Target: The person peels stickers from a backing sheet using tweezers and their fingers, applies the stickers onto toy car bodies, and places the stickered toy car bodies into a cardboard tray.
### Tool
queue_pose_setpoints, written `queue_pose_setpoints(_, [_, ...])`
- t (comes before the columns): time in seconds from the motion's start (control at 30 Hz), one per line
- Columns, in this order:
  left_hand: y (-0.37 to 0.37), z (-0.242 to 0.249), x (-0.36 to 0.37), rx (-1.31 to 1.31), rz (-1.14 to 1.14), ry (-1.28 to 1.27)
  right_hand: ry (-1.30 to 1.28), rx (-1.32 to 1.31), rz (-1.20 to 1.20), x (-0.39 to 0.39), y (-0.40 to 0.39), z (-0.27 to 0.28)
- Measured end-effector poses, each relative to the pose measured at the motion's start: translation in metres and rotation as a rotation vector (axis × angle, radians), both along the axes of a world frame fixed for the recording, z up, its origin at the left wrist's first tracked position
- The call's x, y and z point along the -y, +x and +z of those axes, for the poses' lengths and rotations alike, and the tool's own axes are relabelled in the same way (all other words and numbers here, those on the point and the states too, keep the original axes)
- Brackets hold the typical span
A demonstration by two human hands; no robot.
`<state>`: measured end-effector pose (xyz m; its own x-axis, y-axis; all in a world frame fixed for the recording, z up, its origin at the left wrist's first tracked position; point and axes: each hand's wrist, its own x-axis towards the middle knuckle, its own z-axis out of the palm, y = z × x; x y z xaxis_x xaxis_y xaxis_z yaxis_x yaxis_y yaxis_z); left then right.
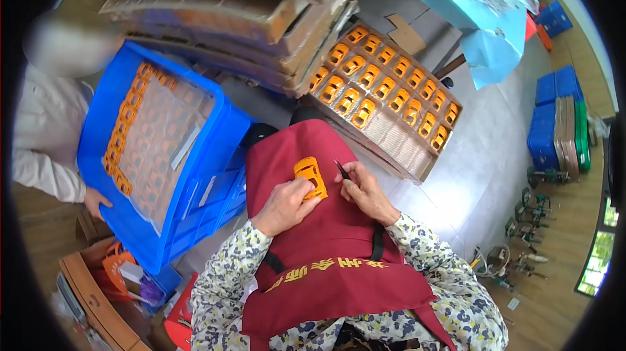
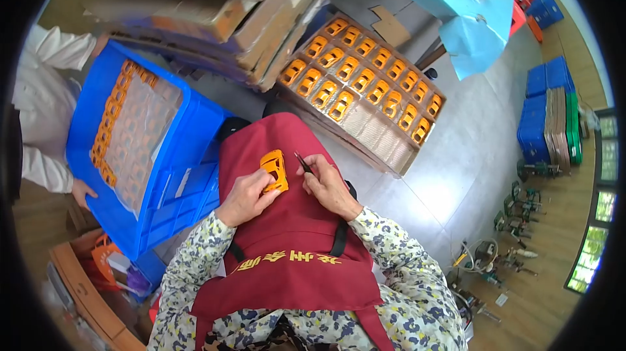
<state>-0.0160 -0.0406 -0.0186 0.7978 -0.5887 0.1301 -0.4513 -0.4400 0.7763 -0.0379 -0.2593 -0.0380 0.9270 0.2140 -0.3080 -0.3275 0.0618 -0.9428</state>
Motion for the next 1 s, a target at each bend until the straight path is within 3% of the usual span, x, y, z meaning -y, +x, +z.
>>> queue_pose_setpoints(0.2, [-0.008, 0.01, 0.027, 0.181, -0.184, 0.14, -0.029, -0.154, -0.009, 0.013, -0.009, -0.002])
queue_pose_setpoints(0.3, [-0.005, 0.01, 0.04, 0.233, -0.266, 0.224, -0.212, 0.169, -0.08, 0.021, -0.008, -0.019])
queue_pose_setpoints(0.33, [-0.004, 0.008, 0.045, 0.27, -0.299, 0.263, -0.209, 0.171, -0.095, 0.025, -0.01, -0.021])
queue_pose_setpoints(0.43, [-0.001, 0.011, 0.06, 0.31, -0.369, 0.29, -0.123, -0.011, -0.183, 0.033, -0.011, -0.011])
queue_pose_setpoints(0.73, [0.024, 0.007, 0.099, 0.259, -0.502, 0.383, -0.121, -0.121, -0.231, 0.058, 0.0, -0.027])
queue_pose_setpoints(0.8, [0.039, 0.008, 0.107, 0.246, -0.53, 0.418, -0.205, -0.111, -0.336, 0.071, 0.01, -0.044])
queue_pose_setpoints(0.87, [0.056, 0.015, 0.116, 0.371, -0.397, 0.325, -0.252, -0.102, -0.39, 0.09, 0.028, -0.074])
queue_pose_setpoints(0.93, [0.06, 0.021, 0.116, 0.409, -0.328, 0.274, -0.521, -0.053, -0.449, 0.116, 0.051, -0.128])
queue_pose_setpoints(1.0, [0.064, 0.03, 0.099, 0.289, -0.25, 0.193, -0.816, -0.033, -0.476, 0.14, 0.077, -0.19])
